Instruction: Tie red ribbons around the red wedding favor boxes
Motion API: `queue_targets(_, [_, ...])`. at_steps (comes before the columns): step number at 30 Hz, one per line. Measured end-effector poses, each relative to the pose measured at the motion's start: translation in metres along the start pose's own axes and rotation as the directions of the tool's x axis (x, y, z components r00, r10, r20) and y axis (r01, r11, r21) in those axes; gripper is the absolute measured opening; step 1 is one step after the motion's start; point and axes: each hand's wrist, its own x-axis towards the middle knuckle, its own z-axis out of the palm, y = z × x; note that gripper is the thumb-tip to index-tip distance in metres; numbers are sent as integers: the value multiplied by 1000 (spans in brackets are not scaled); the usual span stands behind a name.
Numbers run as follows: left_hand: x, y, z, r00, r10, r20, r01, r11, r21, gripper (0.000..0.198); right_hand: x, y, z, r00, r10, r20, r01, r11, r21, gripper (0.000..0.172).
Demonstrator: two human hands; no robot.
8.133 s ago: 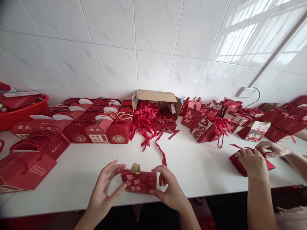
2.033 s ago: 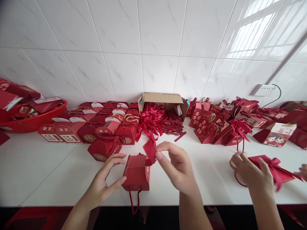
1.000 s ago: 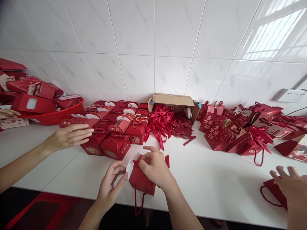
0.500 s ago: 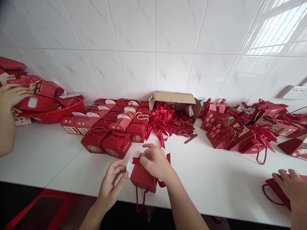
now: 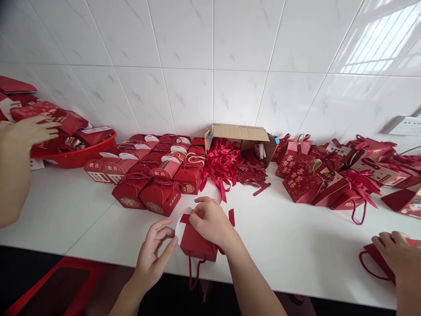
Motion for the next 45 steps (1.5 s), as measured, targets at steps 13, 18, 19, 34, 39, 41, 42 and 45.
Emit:
queue_targets(13, [1, 5, 5, 993, -108, -42, 100, 982, -159, 34, -1, 0, -1, 994, -99, 45, 102, 991, -83, 22])
queue_targets(18, [27, 8, 10, 952, -304, 48, 301, 886, -354, 30, -3, -1, -1, 991, -121, 59, 126, 986, -106, 20])
queue_targets(19, [32, 7, 10, 950, -304, 65, 307, 885, -349, 30, -3, -1, -2, 989, -134, 60, 139, 985, -99, 20])
queue_targets(34, [12, -59, -68, 901, -223, -372, 381, 816, 434, 28, -90, 92, -18, 944, 283, -167, -186, 878, 440, 45])
queue_targets(39, [32, -22, -15, 951, -306, -41, 305, 952, -29, 33, -76, 90, 16, 905, 425, 14, -295, 603, 742, 50])
queue_targets(41, [38, -15, 2, 951, -283, 122, 301, 939, -167, 35, -70, 91, 24, 891, 454, 16, -292, 544, 787, 46])
queue_targets(42, [40, -14, 8, 948, -265, 174, 298, 932, -208, 36, -67, 92, 26, 887, 461, 6, -282, 531, 799, 46])
queue_targets(45, [44, -17, 17, 942, -239, 235, 296, 923, -247, 42, -59, 101, 29, 878, 478, -21, -249, 496, 832, 46])
